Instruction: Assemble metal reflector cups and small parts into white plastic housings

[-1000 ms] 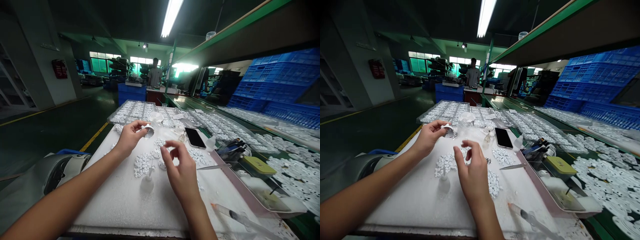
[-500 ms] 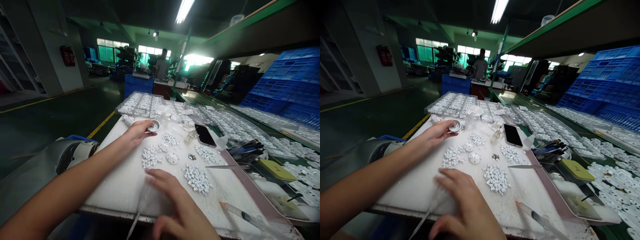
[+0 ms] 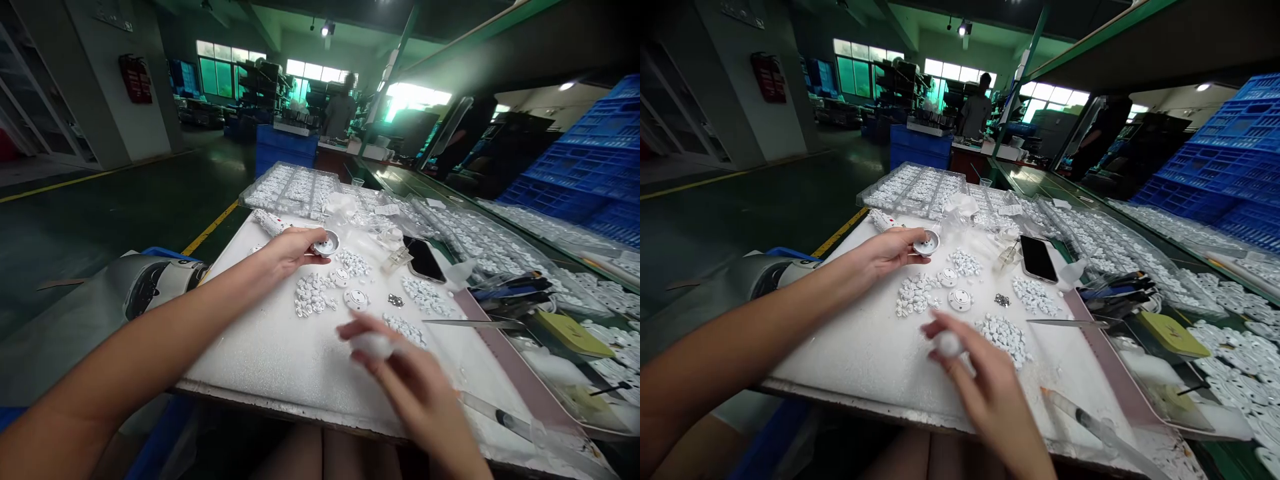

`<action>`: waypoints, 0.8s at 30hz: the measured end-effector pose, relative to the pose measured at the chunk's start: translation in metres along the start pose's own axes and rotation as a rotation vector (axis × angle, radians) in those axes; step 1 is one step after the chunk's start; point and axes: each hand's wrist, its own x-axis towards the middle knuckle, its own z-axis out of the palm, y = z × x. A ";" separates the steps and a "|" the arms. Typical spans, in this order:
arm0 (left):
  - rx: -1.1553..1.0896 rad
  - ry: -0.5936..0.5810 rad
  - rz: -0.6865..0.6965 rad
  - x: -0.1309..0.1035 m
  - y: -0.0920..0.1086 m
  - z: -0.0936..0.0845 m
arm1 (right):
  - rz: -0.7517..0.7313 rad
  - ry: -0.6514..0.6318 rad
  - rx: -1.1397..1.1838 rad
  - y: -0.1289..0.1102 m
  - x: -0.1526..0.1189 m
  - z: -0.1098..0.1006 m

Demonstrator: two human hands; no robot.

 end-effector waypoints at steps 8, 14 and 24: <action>0.029 -0.068 -0.114 -0.018 -0.003 0.011 | 0.041 0.823 0.021 0.011 0.046 -0.013; 0.027 -0.085 -0.192 -0.029 -0.007 0.019 | -0.201 1.201 -0.160 0.010 0.051 0.001; 0.039 -0.200 -0.286 -0.031 -0.021 0.025 | -0.361 1.192 -0.229 0.016 0.040 0.012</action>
